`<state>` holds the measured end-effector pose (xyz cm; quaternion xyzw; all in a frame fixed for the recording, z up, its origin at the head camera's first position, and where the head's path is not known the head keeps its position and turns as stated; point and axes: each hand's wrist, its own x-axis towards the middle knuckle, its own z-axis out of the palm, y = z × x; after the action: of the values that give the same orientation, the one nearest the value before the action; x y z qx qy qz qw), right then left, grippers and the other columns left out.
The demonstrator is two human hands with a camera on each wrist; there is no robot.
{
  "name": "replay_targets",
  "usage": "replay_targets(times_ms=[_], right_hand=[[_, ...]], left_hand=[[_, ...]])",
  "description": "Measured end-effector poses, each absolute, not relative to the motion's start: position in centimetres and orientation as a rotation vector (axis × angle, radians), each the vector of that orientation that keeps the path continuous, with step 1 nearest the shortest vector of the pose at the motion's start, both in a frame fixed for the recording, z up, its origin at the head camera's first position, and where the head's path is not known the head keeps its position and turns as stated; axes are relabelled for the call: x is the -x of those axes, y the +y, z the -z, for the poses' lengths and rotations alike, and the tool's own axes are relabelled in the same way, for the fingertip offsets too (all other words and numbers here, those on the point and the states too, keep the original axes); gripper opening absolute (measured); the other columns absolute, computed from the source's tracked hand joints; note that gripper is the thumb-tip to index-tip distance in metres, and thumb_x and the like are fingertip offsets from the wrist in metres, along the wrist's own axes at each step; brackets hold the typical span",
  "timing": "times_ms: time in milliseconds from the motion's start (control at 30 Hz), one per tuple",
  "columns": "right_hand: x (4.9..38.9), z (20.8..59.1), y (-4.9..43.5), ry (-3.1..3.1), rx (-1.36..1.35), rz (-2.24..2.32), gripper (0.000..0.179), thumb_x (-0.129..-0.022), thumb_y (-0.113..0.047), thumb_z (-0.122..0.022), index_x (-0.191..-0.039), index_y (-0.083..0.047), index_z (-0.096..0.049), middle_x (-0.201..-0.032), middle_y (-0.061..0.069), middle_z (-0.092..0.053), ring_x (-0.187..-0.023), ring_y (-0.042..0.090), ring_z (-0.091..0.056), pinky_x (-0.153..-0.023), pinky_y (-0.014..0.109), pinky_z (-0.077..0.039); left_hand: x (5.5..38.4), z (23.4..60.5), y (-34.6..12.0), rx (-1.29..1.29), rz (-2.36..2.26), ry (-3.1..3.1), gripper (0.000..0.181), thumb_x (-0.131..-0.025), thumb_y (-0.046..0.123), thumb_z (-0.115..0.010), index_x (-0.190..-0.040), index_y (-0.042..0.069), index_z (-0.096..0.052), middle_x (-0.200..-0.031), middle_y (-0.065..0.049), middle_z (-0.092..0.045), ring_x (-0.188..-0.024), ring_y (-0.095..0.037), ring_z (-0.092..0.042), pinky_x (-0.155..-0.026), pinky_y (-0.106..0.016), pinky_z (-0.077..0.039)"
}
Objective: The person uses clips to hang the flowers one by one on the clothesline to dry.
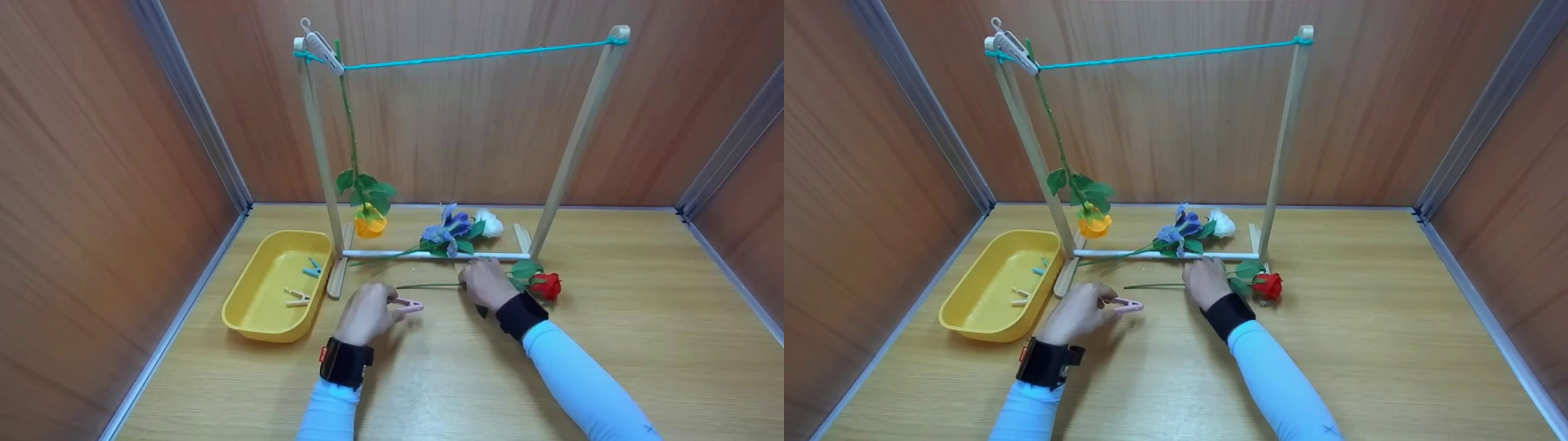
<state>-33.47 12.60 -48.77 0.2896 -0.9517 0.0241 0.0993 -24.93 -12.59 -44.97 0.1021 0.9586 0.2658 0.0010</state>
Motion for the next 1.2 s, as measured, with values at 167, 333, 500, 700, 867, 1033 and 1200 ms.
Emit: replay_targets(times_ms=[167, 333, 500, 700, 867, 1033, 1200], right_hand=[[33.3, 49.1, 12.6, -2.815, -0.834, -0.054, 0.015, -0.083, 0.002, -0.073, -0.072, -0.008, -0.071, -0.077, 0.012, -0.067, -0.078, 0.036, -0.064, -0.07, 0.05, -0.047], [33.3, 49.4, 12.2, -2.823, -0.82, -0.09, 0.014, -0.084, 0.003, -0.07, -0.074, -0.006, -0.07, -0.076, 0.013, -0.065, -0.074, 0.037, -0.061, -0.066, 0.048, -0.043], [33.3, 49.9, 12.0, -2.738, -0.887, -0.227, 0.011, -0.086, 0.003, -0.07, -0.077, -0.004, -0.073, -0.073, 0.013, -0.066, -0.069, 0.035, -0.065, -0.06, 0.046, -0.046], [33.2, 50.6, 11.9, -2.629, -0.986, -0.37, 0.007, -0.085, 0.001, -0.077, -0.082, -0.005, -0.077, -0.076, 0.01, -0.068, -0.068, 0.029, -0.068, -0.056, 0.041, -0.051], [33.2, 50.7, 11.9, -2.624, -1.032, -0.41, 0.011, -0.084, 0.005, -0.077, -0.087, -0.006, -0.078, -0.081, 0.009, -0.07, -0.074, 0.028, -0.07, -0.061, 0.04, -0.056], [33.1, 50.6, 11.8, -2.669, -1.059, -0.437, 0.017, -0.084, 0.009, -0.071, -0.086, -0.006, -0.079, -0.082, 0.01, -0.07, -0.077, 0.028, -0.07, -0.065, 0.04, -0.058], [33.1, 50.4, 11.9, -2.697, -1.073, -0.432, 0.017, -0.086, 0.009, -0.07, -0.086, -0.006, -0.079, -0.083, 0.01, -0.069, -0.078, 0.027, -0.07, -0.066, 0.039, -0.057]], left_hand=[[24.9, 45.2, -12.6, -0.338, -0.846, 3.013, 0.026, -0.084, 0.02, -0.087, -0.103, 0.005, -0.078, -0.099, -0.011, -0.076, -0.086, -0.025, -0.068, -0.078, -0.042, -0.057], [25.0, 45.3, -12.7, -0.351, -0.842, 3.028, 0.024, -0.085, 0.022, -0.087, -0.1, 0.005, -0.078, -0.097, -0.011, -0.076, -0.086, -0.027, -0.069, -0.078, -0.043, -0.057], [24.9, 45.4, -12.7, -0.359, -0.838, 3.049, 0.023, -0.085, 0.024, -0.087, -0.097, 0.006, -0.079, -0.095, -0.01, -0.076, -0.083, -0.025, -0.068, -0.076, -0.042, -0.057], [24.9, 45.4, -12.6, -0.381, -0.817, 3.078, 0.021, -0.085, 0.025, -0.087, -0.094, 0.007, -0.079, -0.095, -0.009, -0.077, -0.079, -0.02, -0.066, -0.072, -0.038, -0.055], [25.0, 45.2, -12.5, -0.281, -0.846, 3.014, 0.025, -0.085, 0.026, -0.086, -0.103, 0.008, -0.079, -0.101, -0.008, -0.075, -0.086, -0.022, -0.066, -0.078, -0.039, -0.055], [25.0, 45.4, -12.6, -0.315, -0.851, 3.038, 0.024, -0.085, 0.022, -0.086, -0.101, 0.006, -0.078, -0.1, -0.01, -0.076, -0.087, -0.025, -0.068, -0.078, -0.04, -0.055], [25.0, 45.5, -12.7, -0.35, -0.856, 3.088, 0.026, -0.085, 0.021, -0.086, -0.1, 0.002, -0.077, -0.097, -0.013, -0.076, -0.087, -0.028, -0.071, -0.078, -0.042, -0.057]])
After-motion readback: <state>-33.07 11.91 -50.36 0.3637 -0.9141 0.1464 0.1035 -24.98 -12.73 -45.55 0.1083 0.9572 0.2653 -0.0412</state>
